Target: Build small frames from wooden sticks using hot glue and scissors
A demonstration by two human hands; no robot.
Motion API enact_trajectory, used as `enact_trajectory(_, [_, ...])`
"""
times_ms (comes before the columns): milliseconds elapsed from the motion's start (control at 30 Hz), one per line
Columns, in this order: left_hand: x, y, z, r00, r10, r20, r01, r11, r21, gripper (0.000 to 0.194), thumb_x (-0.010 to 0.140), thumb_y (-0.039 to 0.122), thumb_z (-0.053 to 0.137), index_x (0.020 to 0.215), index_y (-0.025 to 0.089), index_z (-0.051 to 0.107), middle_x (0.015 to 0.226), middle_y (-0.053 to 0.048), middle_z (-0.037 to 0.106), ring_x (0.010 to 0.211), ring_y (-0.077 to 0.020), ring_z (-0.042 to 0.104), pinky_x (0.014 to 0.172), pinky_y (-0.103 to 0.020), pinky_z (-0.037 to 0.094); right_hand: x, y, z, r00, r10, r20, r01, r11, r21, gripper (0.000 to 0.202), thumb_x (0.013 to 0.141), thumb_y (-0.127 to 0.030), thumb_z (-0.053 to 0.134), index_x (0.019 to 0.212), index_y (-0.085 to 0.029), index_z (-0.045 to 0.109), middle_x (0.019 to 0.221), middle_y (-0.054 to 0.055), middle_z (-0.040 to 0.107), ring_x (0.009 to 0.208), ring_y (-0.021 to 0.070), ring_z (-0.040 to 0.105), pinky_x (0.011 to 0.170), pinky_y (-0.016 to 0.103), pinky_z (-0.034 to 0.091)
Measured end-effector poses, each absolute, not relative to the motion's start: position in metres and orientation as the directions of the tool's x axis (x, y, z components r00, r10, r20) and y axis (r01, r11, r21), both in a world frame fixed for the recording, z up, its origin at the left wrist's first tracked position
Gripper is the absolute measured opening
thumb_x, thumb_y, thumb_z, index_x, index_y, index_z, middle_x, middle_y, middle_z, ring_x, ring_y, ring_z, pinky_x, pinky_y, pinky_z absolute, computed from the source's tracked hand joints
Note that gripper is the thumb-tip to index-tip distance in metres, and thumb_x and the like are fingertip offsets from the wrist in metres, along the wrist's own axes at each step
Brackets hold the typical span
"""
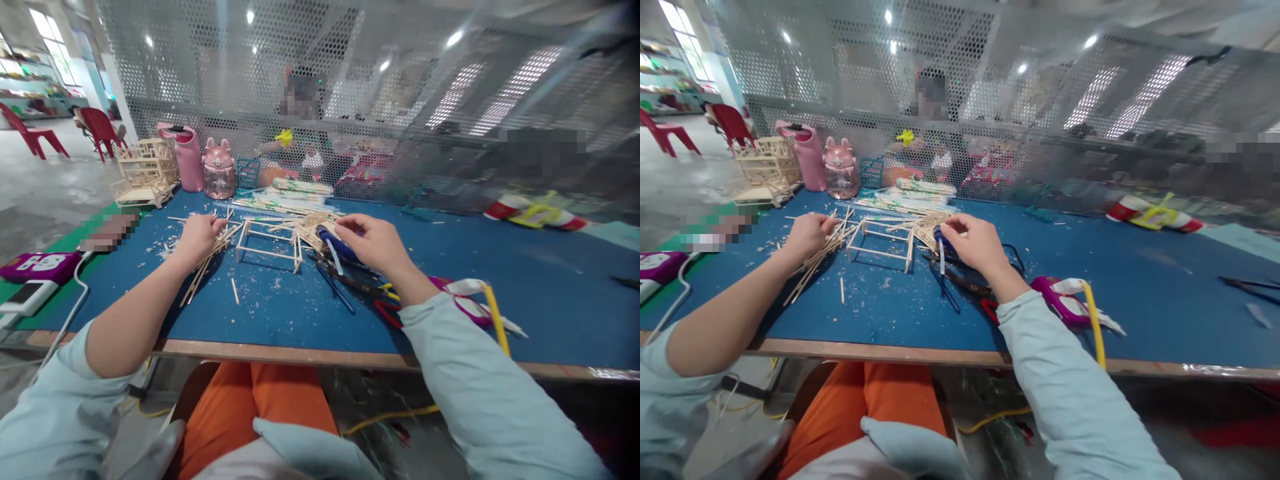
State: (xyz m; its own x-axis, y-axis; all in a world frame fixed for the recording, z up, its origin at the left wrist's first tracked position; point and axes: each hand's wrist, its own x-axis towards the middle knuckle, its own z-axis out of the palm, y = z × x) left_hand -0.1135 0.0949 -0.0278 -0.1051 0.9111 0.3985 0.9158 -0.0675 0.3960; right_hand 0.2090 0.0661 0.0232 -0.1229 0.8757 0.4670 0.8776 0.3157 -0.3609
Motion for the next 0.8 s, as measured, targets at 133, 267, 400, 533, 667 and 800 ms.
enact_trajectory(133, [-0.109, 0.092, -0.027, -0.135, 0.905, 0.403, 0.915, -0.042, 0.401, 0.036, 0.087, 0.041, 0.041, 0.071, 0.018, 0.063, 0.073, -0.010, 0.067, 0.072, -0.0230, 0.059, 0.065, -0.029, 0.038, 0.221, 0.098, 0.013, -0.020, 0.960, 0.279, 0.958, 0.099, -0.270, 0.031, 0.075, -0.023, 0.055, 0.103, -0.015, 0.066, 0.093, 0.009, 0.071, 0.081, 0.0211, 0.063, 0.068, 0.028, 0.045])
enact_trajectory(267, [-0.109, 0.092, -0.032, -0.081, 0.881, 0.466, 0.920, -0.113, 0.374, 0.024, 0.077, 0.021, 0.052, 0.097, 0.014, 0.062, 0.100, -0.013, 0.066, 0.093, -0.0248, 0.058, 0.080, -0.031, 0.040, 0.232, 0.112, 0.001, 0.114, 0.965, 0.236, 0.987, -0.083, -0.138, 0.034, 0.069, -0.014, 0.054, 0.102, -0.015, 0.065, 0.098, 0.014, 0.069, 0.086, 0.0251, 0.063, 0.066, 0.029, 0.042])
enact_trajectory(400, [-0.108, 0.090, -0.032, -0.089, 0.852, 0.516, 0.915, -0.135, 0.381, 0.024, 0.078, 0.026, 0.051, 0.097, 0.015, 0.061, 0.101, -0.012, 0.064, 0.096, -0.0255, 0.057, 0.084, -0.033, 0.041, 0.239, 0.108, -0.012, 0.153, 0.928, 0.339, 0.980, -0.100, -0.170, 0.033, 0.067, -0.008, 0.049, 0.097, -0.016, 0.062, 0.092, 0.012, 0.068, 0.081, 0.0233, 0.061, 0.064, 0.028, 0.040])
enact_trajectory(533, [-0.106, 0.087, -0.027, -0.177, 0.861, 0.476, 0.870, -0.089, 0.485, 0.016, 0.076, 0.033, 0.054, 0.070, 0.018, 0.058, 0.071, -0.005, 0.063, 0.070, -0.0196, 0.057, 0.067, -0.029, 0.040, 0.238, 0.102, -0.018, 0.061, 0.949, 0.309, 0.963, 0.026, -0.268, 0.032, 0.067, -0.013, 0.052, 0.098, -0.017, 0.057, 0.093, 0.010, 0.066, 0.077, 0.0200, 0.059, 0.062, 0.026, 0.040])
enact_trajectory(667, [-0.103, 0.083, -0.020, -0.185, 0.877, 0.443, 0.801, -0.127, 0.585, 0.011, 0.071, 0.029, 0.059, 0.071, 0.018, 0.060, 0.069, -0.003, 0.065, 0.064, -0.0161, 0.057, 0.064, -0.026, 0.040, 0.234, 0.103, -0.023, -0.045, 0.988, 0.149, 0.935, 0.094, -0.343, 0.038, 0.065, -0.024, 0.060, 0.102, -0.017, 0.054, 0.096, 0.009, 0.067, 0.074, 0.0178, 0.060, 0.060, 0.024, 0.041])
enact_trajectory(800, [-0.097, 0.077, -0.015, -0.167, 0.895, 0.413, 0.775, -0.140, 0.616, 0.034, 0.070, 0.029, 0.060, 0.102, 0.016, 0.064, 0.072, -0.003, 0.068, 0.067, -0.0176, 0.061, 0.068, -0.027, 0.043, 0.234, 0.105, -0.028, -0.023, 0.989, 0.145, 0.955, 0.064, -0.290, 0.036, 0.068, -0.029, 0.059, 0.102, -0.016, 0.058, 0.097, 0.012, 0.068, 0.078, 0.0207, 0.061, 0.062, 0.026, 0.041])
